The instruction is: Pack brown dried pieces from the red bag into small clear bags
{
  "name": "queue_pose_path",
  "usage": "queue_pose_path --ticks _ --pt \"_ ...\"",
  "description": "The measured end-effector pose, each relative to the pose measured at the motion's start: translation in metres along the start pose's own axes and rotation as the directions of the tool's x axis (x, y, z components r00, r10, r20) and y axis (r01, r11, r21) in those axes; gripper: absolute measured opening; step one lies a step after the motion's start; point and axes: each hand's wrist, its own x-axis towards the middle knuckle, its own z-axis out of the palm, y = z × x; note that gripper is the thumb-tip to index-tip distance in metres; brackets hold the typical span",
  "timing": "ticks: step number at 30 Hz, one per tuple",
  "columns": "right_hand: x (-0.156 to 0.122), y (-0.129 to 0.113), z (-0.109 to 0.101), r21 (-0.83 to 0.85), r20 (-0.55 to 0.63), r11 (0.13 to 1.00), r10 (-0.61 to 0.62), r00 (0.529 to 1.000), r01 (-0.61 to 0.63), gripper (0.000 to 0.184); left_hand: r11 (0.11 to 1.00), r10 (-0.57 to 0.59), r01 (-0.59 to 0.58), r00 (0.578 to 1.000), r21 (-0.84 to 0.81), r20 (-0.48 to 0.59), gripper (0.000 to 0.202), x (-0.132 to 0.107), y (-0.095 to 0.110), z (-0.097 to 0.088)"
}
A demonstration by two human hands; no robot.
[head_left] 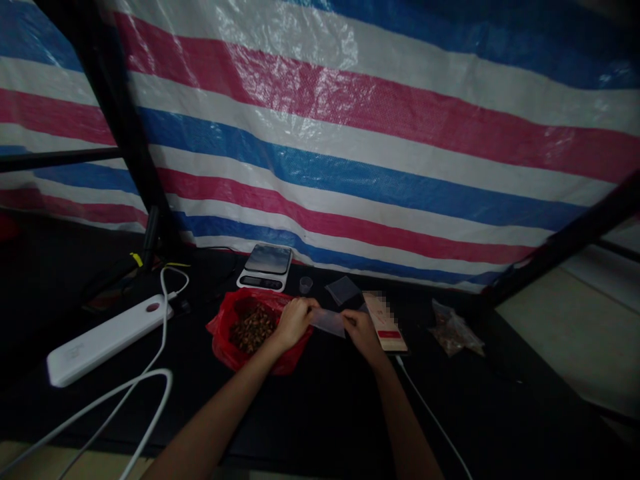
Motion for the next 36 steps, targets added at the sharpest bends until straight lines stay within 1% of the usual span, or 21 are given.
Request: queue_pose_path --ticks 2,4,5,6,7,8,9,10,11,13,15,17,20,22,24,26,27,30,33,36 --pt "-0.002 -0.005 -0.001 -0.003 0.0 1.0 -0.023 1.0 0.023 0.025 1.0 0.007 -0.007 1.0 0.008 0.027 0.022 0.0 -0.001 -0.001" --pt "-0.003 -0.011 -0.002 0.019 -0.026 0.998 -0.062 0.998 0.063 0.019 1.0 0.017 -0.019 0.997 0.02 0.076 0.02 0.0 -0.002 -0.002" --pt "-0.004 -0.015 -0.003 0.047 -0.054 0.994 -0.093 0.994 0.095 0.025 0.999 0.021 -0.024 0.994 0.029 0.104 0.019 0.0 -0.002 -0.002" --pt "-0.005 -0.018 -0.004 0.086 -0.088 0.987 -0.126 0.988 0.134 0.035 0.999 0.026 -0.031 0.99 0.037 0.137 0.019 -0.001 -0.002 -0.001" --pt "-0.005 -0.021 -0.004 0.134 -0.12 0.976 -0.154 0.981 0.17 0.041 0.998 0.033 -0.041 0.983 0.038 0.18 0.021 -0.002 -0.001 -0.001" --pt "-0.005 -0.023 -0.005 0.189 -0.147 0.962 -0.17 0.974 0.196 0.04 0.998 0.043 -0.051 0.975 0.034 0.218 0.024 -0.003 0.0 0.0" --pt "-0.005 -0.024 -0.005 0.244 -0.167 0.947 -0.171 0.971 0.209 0.032 0.998 0.059 -0.067 0.97 0.023 0.237 0.027 -0.005 0.002 0.001" --pt "-0.005 -0.025 -0.005 0.295 -0.181 0.933 -0.159 0.971 0.208 0.023 0.996 0.086 -0.09 0.968 0.007 0.235 0.029 -0.006 0.004 0.002" --pt "-0.005 -0.025 -0.005 0.338 -0.191 0.921 -0.136 0.972 0.195 0.019 0.993 0.12 -0.119 0.969 -0.015 0.215 0.032 -0.008 0.006 0.003" --pt "-0.004 -0.024 -0.003 0.406 -0.202 0.9 -0.081 0.976 0.159 0.02 0.982 0.177 -0.167 0.975 -0.084 0.132 0.036 -0.009 0.009 0.004" --pt "-0.004 -0.023 -0.001 0.459 -0.189 0.879 -0.048 0.981 0.131 0.02 0.957 0.2 -0.176 0.976 -0.232 0.086 0.04 -0.009 0.011 0.006" --pt "-0.004 -0.023 0.001 0.48 -0.18 0.867 -0.051 0.982 0.133 0.02 0.896 0.194 -0.137 0.976 -0.422 0.095 0.042 -0.007 0.012 0.009" --pt "-0.005 -0.026 0.005 0.394 -0.238 0.897 -0.112 0.965 0.202 0.018 0.767 0.2 -0.068 0.97 -0.638 0.137 0.039 -0.007 0.014 0.013" --pt "-0.005 -0.029 0.006 0.309 -0.279 0.92 -0.155 0.948 0.242 0.017 0.696 0.202 -0.042 0.969 -0.717 0.14 0.035 -0.007 0.016 0.014" --pt "-0.005 -0.032 0.006 0.279 -0.286 0.924 -0.179 0.941 0.26 0.019 0.622 0.203 -0.025 0.97 -0.783 0.131 0.035 -0.009 0.02 0.014" --pt "-0.006 -0.036 0.005 0.307 -0.258 0.911 -0.198 0.946 0.275 0.023 0.561 0.201 -0.01 0.972 -0.828 0.125 0.036 -0.011 0.024 0.015" --pt "-0.006 -0.037 0.006 0.334 -0.238 0.9 -0.206 0.949 0.279 0.024 0.549 0.196 -0.005 0.973 -0.836 0.123 0.036 -0.012 0.025 0.017" --pt "-0.008 -0.039 0.008 0.444 -0.182 0.86 -0.189 0.965 0.252 0.026 0.574 0.15 -0.004 0.984 -0.819 0.101 0.035 -0.013 0.027 0.026" --pt "-0.008 -0.038 0.012 0.53 -0.131 0.837 -0.078 0.988 0.136 0.026 0.582 0.093 -0.011 0.994 -0.813 0.053 0.035 -0.013 0.027 0.037" --pt "-0.008 -0.038 0.017 0.565 -0.134 0.824 0.029 0.991 0.052 0.025 0.567 0.061 -0.022 0.998 -0.823 0.015 0.031 -0.014 0.028 0.044"
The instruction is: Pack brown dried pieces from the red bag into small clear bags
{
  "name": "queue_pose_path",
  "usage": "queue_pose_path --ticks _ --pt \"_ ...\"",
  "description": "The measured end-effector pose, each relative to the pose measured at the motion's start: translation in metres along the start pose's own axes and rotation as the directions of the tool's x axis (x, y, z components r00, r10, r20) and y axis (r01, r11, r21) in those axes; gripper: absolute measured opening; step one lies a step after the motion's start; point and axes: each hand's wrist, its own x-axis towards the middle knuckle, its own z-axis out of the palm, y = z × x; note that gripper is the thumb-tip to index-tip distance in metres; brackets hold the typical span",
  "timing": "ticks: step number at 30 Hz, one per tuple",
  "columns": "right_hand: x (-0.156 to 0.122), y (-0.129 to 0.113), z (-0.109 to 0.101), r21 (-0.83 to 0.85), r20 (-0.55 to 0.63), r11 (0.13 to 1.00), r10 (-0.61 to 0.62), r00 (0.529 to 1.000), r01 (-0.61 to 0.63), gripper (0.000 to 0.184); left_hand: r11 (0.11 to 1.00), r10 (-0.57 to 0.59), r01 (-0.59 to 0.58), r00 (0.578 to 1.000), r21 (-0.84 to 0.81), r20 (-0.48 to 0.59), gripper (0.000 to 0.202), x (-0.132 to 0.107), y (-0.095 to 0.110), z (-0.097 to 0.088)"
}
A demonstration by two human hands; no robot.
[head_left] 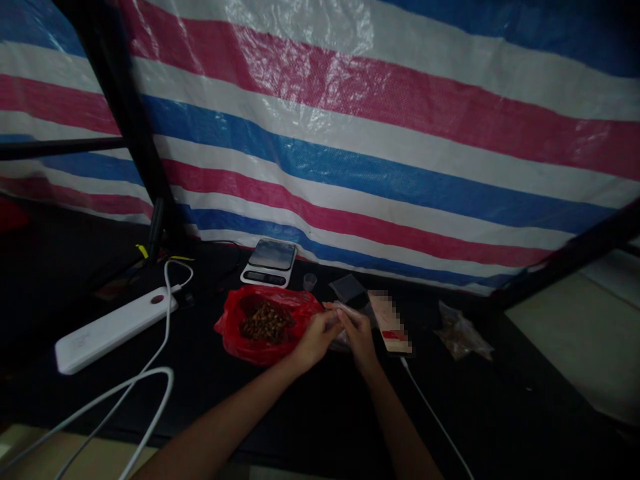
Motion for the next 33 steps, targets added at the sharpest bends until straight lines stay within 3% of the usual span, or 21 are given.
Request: queue_pose_path --ticks 9,20,33 --pt "-0.005 0.018 0.014 0.158 -0.115 0.986 0.077 0.99 -0.058 0.027 0.98 0.035 -0.001 0.986 0.2 -0.165 0.017 -0.005 -0.002 0.005" --pt "-0.008 0.008 0.017 0.082 -0.154 0.996 0.036 0.987 -0.024 0.025 0.974 0.003 0.035 0.986 0.223 -0.167 0.015 -0.006 -0.002 0.006" --pt "-0.006 0.011 0.016 0.048 -0.176 0.999 0.018 0.984 -0.009 0.024 0.967 0.024 0.014 0.989 0.255 -0.145 0.017 -0.005 -0.006 0.004"
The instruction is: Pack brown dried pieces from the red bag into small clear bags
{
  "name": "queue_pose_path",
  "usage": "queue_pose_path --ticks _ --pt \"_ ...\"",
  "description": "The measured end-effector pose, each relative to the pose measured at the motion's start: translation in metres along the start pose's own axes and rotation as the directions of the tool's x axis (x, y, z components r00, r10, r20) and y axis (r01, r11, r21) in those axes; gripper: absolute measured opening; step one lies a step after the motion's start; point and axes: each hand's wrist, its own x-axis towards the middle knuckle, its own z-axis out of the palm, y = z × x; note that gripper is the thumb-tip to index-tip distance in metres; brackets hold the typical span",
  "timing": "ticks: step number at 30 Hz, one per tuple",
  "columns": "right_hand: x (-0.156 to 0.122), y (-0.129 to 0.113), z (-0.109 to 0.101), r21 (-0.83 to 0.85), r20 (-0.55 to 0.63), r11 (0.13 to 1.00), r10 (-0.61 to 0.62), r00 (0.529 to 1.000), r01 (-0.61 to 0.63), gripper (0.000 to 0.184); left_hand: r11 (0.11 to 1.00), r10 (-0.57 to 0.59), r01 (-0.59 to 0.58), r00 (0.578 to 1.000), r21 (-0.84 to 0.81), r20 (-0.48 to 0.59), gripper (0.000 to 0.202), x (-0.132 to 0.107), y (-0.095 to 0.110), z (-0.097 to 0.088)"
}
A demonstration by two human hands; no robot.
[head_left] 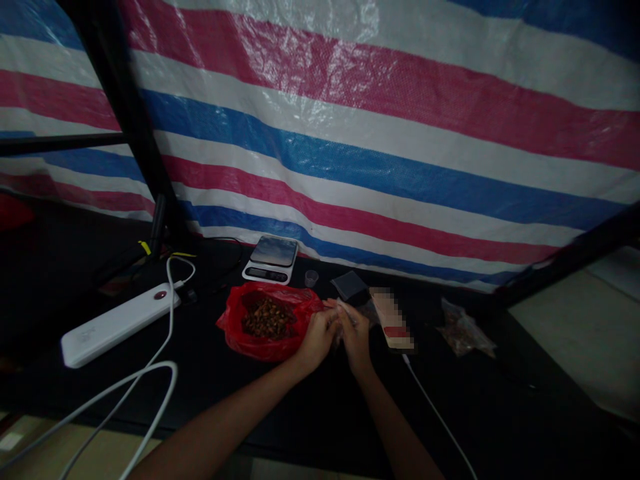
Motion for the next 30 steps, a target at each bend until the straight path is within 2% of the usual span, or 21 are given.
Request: queue_pose_path --ticks 6,26,30 --pt "-0.0008 -0.0055 0.0005 -0.018 0.003 1.0 -0.003 1.0 0.003 0.024 1.0 -0.016 0.016 1.0 -0.019 -0.004 0.018 -0.0006 0.004 0.0004" --pt "-0.0007 -0.0008 0.0012 -0.008 0.013 1.0 0.016 1.0 -0.016 0.027 1.0 -0.021 0.021 1.0 0.006 -0.004 0.017 -0.0002 0.0023 0.0003" --pt "0.0012 -0.0065 -0.0001 -0.007 0.026 1.0 0.025 0.999 -0.025 0.028 0.997 -0.039 0.039 0.999 -0.073 0.004 0.013 0.0017 0.0021 -0.0005"
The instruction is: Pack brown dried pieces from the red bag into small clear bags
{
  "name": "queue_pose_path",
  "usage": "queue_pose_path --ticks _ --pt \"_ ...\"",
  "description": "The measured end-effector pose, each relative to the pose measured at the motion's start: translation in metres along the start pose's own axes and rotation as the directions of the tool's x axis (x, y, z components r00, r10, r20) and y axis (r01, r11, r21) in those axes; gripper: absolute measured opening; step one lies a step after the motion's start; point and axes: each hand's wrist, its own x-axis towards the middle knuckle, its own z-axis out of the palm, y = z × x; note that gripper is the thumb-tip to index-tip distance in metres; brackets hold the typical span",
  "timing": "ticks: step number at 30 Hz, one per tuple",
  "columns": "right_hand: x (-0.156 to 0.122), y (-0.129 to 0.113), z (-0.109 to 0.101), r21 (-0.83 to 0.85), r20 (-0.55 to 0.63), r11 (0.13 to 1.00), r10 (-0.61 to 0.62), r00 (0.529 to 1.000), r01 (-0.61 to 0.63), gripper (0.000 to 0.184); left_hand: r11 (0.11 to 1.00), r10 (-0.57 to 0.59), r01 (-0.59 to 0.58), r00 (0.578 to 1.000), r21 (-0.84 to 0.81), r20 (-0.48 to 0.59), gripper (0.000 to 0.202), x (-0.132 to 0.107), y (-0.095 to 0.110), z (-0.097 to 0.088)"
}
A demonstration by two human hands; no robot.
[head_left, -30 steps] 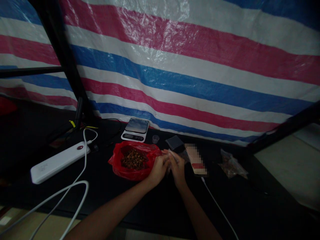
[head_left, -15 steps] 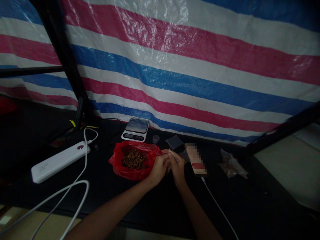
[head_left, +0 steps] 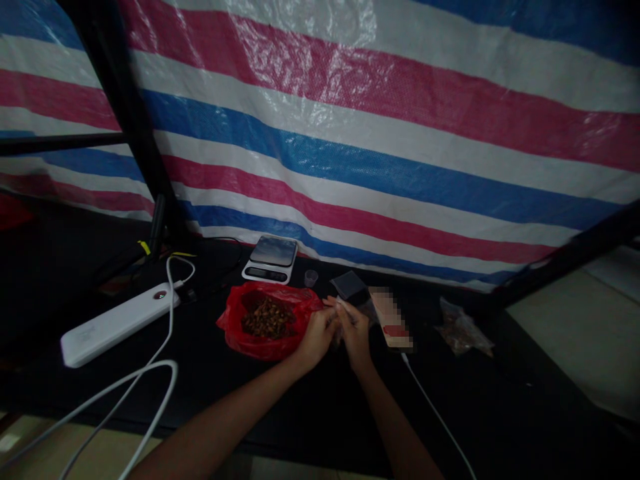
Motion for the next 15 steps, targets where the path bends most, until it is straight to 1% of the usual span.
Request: queue_pose_path --ticks 1,3,6,8,12,15 --pt "0.001 -0.002 -0.002 0.001 0.005 1.0 -0.001 1.0 0.001 0.028 0.999 -0.016 0.017 0.999 -0.047 0.028 0.015 0.001 0.0 -0.001" --pt "0.004 -0.005 -0.007 -0.001 -0.004 1.0 -0.005 1.0 0.005 0.028 0.983 -0.073 0.089 0.992 -0.159 0.1 0.022 0.002 0.001 -0.002" --pt "0.009 -0.005 -0.017 -0.025 -0.066 1.0 0.011 0.998 -0.012 0.026 0.925 -0.18 0.235 0.963 -0.299 0.2 0.037 0.005 0.003 -0.006" --pt "0.013 -0.005 -0.024 -0.014 -0.096 0.999 0.041 0.995 -0.043 0.025 0.891 -0.207 0.286 0.947 -0.352 0.244 0.044 0.006 0.005 -0.008" --pt "0.017 -0.009 -0.037 0.064 -0.139 0.994 0.102 0.985 -0.094 0.027 0.873 -0.211 0.296 0.946 -0.387 0.247 0.051 0.008 0.009 -0.015" --pt "0.019 -0.014 -0.047 0.056 -0.162 0.993 0.107 0.981 -0.1 0.027 0.875 -0.208 0.287 0.95 -0.39 0.231 0.054 0.01 0.01 -0.019"
